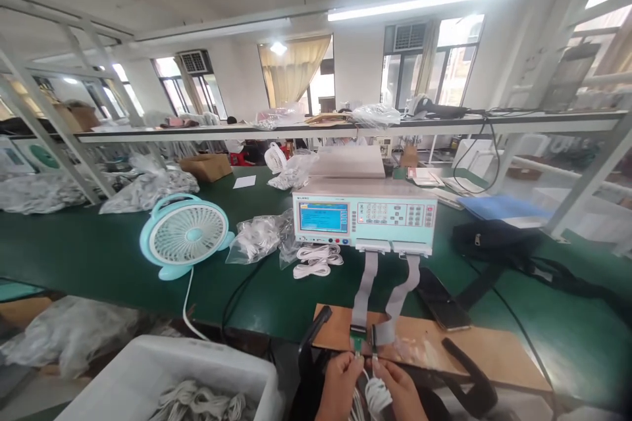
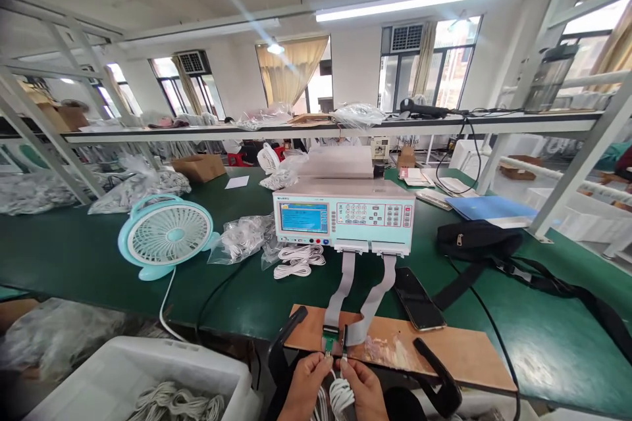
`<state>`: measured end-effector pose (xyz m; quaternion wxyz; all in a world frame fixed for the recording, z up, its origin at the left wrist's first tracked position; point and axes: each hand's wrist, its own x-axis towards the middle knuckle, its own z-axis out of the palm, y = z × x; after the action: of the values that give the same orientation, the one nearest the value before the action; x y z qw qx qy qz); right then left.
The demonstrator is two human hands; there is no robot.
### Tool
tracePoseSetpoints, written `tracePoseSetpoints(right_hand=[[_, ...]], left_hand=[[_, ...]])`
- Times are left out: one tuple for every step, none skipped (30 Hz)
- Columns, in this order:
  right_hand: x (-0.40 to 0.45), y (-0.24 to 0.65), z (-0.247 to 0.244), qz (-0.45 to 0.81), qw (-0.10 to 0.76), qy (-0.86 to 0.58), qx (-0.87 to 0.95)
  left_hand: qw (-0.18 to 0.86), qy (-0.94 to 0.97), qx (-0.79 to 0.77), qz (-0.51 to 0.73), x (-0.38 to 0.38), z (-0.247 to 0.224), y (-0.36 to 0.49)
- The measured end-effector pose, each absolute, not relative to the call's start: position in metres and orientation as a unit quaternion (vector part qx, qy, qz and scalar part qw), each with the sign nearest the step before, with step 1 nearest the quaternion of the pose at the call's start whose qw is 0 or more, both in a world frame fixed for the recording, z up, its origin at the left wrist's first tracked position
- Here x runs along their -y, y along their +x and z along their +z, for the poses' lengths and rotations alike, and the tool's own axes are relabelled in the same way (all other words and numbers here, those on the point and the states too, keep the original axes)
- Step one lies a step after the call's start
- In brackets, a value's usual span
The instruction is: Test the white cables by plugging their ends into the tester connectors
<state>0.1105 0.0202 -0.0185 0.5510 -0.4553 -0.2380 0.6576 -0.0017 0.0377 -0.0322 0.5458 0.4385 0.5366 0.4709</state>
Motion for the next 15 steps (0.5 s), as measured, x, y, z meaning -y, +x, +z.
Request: tracePoseSetpoints(right_hand=[[-0.021,0.111,-0.018,0.651,0.557,-0.456,0.243],[-0.021,0.111,-0.017,0.646,0.559,-0.456,0.250],[-0.022,0.112,-0.016,0.644,0.557,-0.457,0.259],[-0.022,0.112,-0.015,0.645,0.551,-0.457,0.268],[-0.023,0.114,-0.015,0.648,0.543,-0.457,0.275],[-0.023,0.115,-0.014,0.652,0.538,-0.456,0.280],[-0.024,0.116,-0.015,0.655,0.533,-0.455,0.281],[-0.024,0.117,-0.016,0.657,0.531,-0.455,0.281],[-0.025,0.117,-0.017,0.657,0.531,-0.455,0.281],[-0.025,0.118,-0.020,0.656,0.532,-0.456,0.281],[-0.025,0.117,-0.022,0.654,0.534,-0.456,0.282],[-0.025,0.116,-0.026,0.653,0.537,-0.454,0.282],[-0.025,0.114,-0.029,0.650,0.541,-0.452,0.283],[-0.023,0.112,-0.032,0.647,0.544,-0.451,0.287],[-0.022,0.110,-0.035,0.644,0.545,-0.450,0.293]], left_hand=[[0.540,0.440,-0.539,0.474,-0.039,-0.032,-0.001],[0.536,0.442,-0.541,0.475,-0.039,-0.033,-0.001],[0.534,0.442,-0.542,0.475,-0.040,-0.033,-0.001],[0.531,0.445,-0.544,0.474,-0.040,-0.033,-0.002],[0.525,0.451,-0.545,0.473,-0.040,-0.033,-0.002],[0.518,0.458,-0.546,0.473,-0.040,-0.033,-0.003],[0.512,0.464,-0.548,0.472,-0.040,-0.031,-0.003],[0.508,0.469,-0.548,0.470,-0.040,-0.030,-0.004],[0.508,0.469,-0.549,0.469,-0.040,-0.029,-0.004],[0.510,0.467,-0.550,0.469,-0.040,-0.028,-0.004],[0.511,0.463,-0.551,0.469,-0.040,-0.028,-0.003],[0.510,0.459,-0.554,0.471,-0.039,-0.029,-0.003],[0.504,0.457,-0.560,0.473,-0.039,-0.031,-0.002],[0.496,0.458,-0.564,0.475,-0.038,-0.035,-0.001],[0.490,0.462,-0.566,0.475,-0.038,-0.039,0.001]])
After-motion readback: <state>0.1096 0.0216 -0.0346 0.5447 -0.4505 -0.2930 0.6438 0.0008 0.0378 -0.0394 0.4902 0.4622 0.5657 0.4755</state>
